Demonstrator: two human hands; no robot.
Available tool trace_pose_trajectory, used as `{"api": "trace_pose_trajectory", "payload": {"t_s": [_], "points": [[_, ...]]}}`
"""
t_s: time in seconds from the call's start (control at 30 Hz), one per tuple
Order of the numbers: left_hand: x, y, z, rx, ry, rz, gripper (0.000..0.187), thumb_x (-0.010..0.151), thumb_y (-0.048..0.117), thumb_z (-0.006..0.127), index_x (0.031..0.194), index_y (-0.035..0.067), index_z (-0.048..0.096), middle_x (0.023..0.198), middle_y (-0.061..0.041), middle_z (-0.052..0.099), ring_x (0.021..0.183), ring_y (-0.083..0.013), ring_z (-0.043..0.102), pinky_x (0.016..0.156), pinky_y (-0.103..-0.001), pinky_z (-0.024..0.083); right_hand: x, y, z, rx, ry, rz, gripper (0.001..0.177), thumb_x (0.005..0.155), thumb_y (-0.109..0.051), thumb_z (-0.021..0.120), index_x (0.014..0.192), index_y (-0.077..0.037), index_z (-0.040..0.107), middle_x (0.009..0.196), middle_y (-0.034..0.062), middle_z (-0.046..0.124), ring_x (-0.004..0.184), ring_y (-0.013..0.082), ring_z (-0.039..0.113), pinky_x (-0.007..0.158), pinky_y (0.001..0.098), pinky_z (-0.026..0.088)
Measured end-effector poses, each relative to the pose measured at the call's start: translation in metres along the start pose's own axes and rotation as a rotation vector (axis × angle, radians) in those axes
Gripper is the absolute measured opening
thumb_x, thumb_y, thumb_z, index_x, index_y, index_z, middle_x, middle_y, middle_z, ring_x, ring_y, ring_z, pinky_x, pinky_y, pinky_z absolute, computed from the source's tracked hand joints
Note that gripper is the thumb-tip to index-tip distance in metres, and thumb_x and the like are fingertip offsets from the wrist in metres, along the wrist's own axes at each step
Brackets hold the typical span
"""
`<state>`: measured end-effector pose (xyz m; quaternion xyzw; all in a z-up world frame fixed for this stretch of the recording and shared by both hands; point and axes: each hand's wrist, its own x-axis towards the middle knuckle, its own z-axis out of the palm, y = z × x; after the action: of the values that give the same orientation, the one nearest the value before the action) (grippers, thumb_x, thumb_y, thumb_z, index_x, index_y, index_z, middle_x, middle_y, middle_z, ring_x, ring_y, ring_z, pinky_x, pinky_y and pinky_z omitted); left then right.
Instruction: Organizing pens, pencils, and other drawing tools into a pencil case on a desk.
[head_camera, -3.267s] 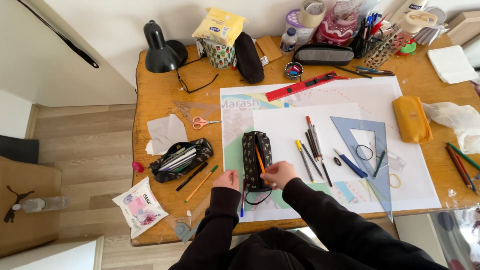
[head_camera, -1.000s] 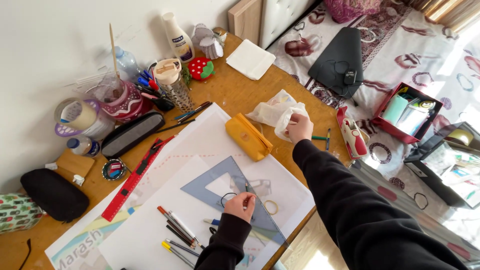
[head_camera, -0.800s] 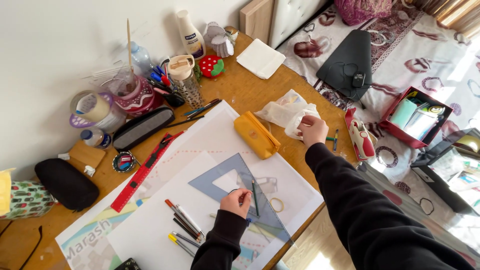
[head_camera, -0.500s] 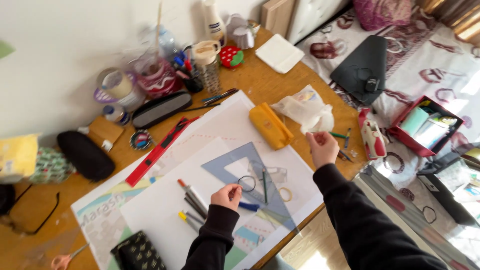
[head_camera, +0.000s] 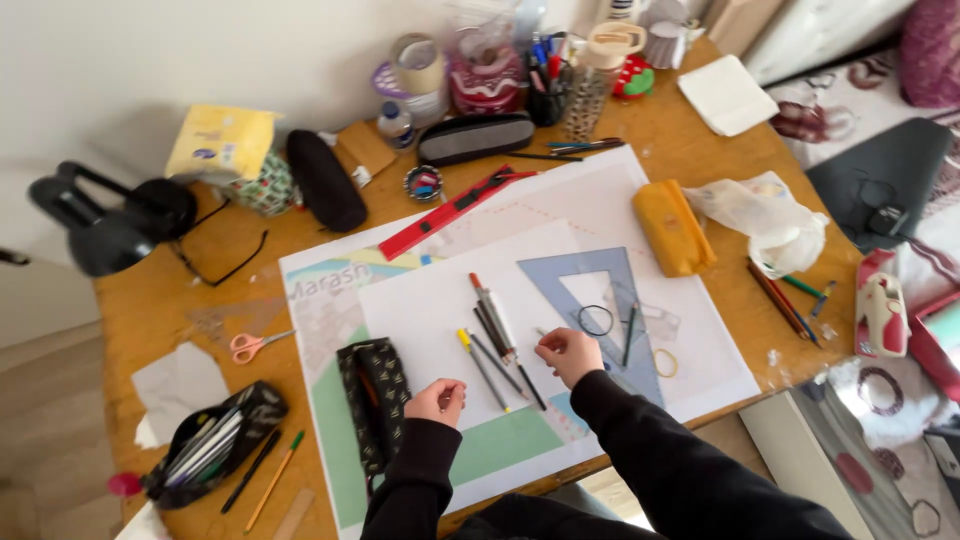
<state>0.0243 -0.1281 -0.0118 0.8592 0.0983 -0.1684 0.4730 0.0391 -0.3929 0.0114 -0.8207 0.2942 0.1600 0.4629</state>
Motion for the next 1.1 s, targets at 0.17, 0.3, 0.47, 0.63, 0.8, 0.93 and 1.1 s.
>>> {"api": "trace_pose_trajectory", "payload": {"t_s": [0.17, 0.3, 0.47, 0.63, 0.8, 0.93, 1.1], "points": [[-0.020, -0.025, -0.021, -0.002, -0.049, -0.099, 0.019, 0.091, 0.031, 0.065, 0.092, 0.019, 0.080, 0.079, 0.006, 0.079, 0.073, -0.0068, 0.077, 0.076, -0.022, 0.059, 0.062, 0.011, 0.057, -0.278, -0.007, -0.092, 0.007, 0.089, -0.026, 0.071, 0.092, -0.021, 0.075, 0.084, -0.0062, 0.076, 0.065, 0.0162, 0.066, 0.072, 0.0303, 0.056], [-0.032, -0.048, -0.029, -0.053, -0.003, -0.115, 0.017, 0.091, 0.028, 0.066, 0.090, 0.018, 0.080, 0.076, 0.007, 0.078, 0.069, -0.0060, 0.074, 0.073, -0.020, 0.059, 0.072, -0.009, 0.076, -0.507, -0.015, -0.108, 0.021, 0.089, -0.037, 0.071, 0.099, -0.019, 0.070, 0.092, -0.0007, 0.072, 0.091, 0.0241, 0.066, 0.082, 0.0376, 0.053], [-0.050, -0.043, -0.058, -0.086, 0.017, -0.185, 0.018, 0.091, 0.030, 0.066, 0.093, 0.019, 0.081, 0.078, 0.008, 0.079, 0.073, -0.0041, 0.074, 0.077, -0.019, 0.059, 0.067, -0.021, 0.084, -0.556, -0.007, -0.042, 0.023, 0.088, -0.034, 0.070, 0.099, -0.014, 0.065, 0.095, 0.0089, 0.072, 0.090, 0.0309, 0.068, 0.082, 0.0419, 0.055], [-0.052, -0.035, -0.077, -0.064, 0.003, -0.199, 0.019, 0.092, 0.031, 0.065, 0.096, 0.021, 0.080, 0.082, 0.009, 0.079, 0.076, -0.0035, 0.074, 0.078, -0.018, 0.058, 0.075, -0.024, 0.087, -0.604, -0.019, -0.005, 0.023, 0.090, -0.034, 0.069, 0.102, -0.015, 0.061, 0.096, 0.0106, 0.072, 0.089, 0.0317, 0.068, 0.081, 0.0415, 0.056], [-0.048, -0.028, -0.084, -0.061, 0.006, -0.162, 0.020, 0.092, 0.030, 0.065, 0.097, 0.019, 0.080, 0.079, 0.008, 0.078, 0.073, -0.0047, 0.070, 0.077, -0.020, 0.058, 0.069, -0.024, 0.075, -0.329, 0.123, -0.014, 0.026, 0.091, -0.038, 0.074, 0.107, -0.017, 0.072, 0.097, 0.0015, 0.074, 0.088, 0.0232, 0.068, 0.079, 0.0385, 0.055], [-0.043, -0.029, -0.088, 0.029, 0.036, -0.048, 0.021, 0.094, 0.027, 0.063, 0.110, 0.020, 0.076, 0.106, 0.004, 0.079, 0.086, -0.0095, 0.075, 0.081, -0.026, 0.062, 0.004, -0.077, 0.076, -0.075, 0.023, -0.136, 0.020, 0.090, -0.026, 0.076, 0.106, -0.013, 0.075, 0.090, 0.0018, 0.076, 0.059, 0.0162, 0.065, 0.056, 0.0299, 0.057], [-0.032, -0.051, -0.086, 0.533, 0.424, 0.526, 0.067, 0.093, 0.040, 0.065, 0.153, 0.018, 0.046, 0.156, -0.008, 0.045, 0.146, -0.0283, 0.040, 0.117, -0.059, 0.030, -0.069, -0.116, 0.113, -0.384, -0.261, -0.785, 0.023, 0.091, -0.029, 0.074, 0.114, -0.027, 0.076, 0.095, 0.0014, 0.081, 0.091, 0.0216, 0.077, 0.077, 0.0386, 0.064]]}}
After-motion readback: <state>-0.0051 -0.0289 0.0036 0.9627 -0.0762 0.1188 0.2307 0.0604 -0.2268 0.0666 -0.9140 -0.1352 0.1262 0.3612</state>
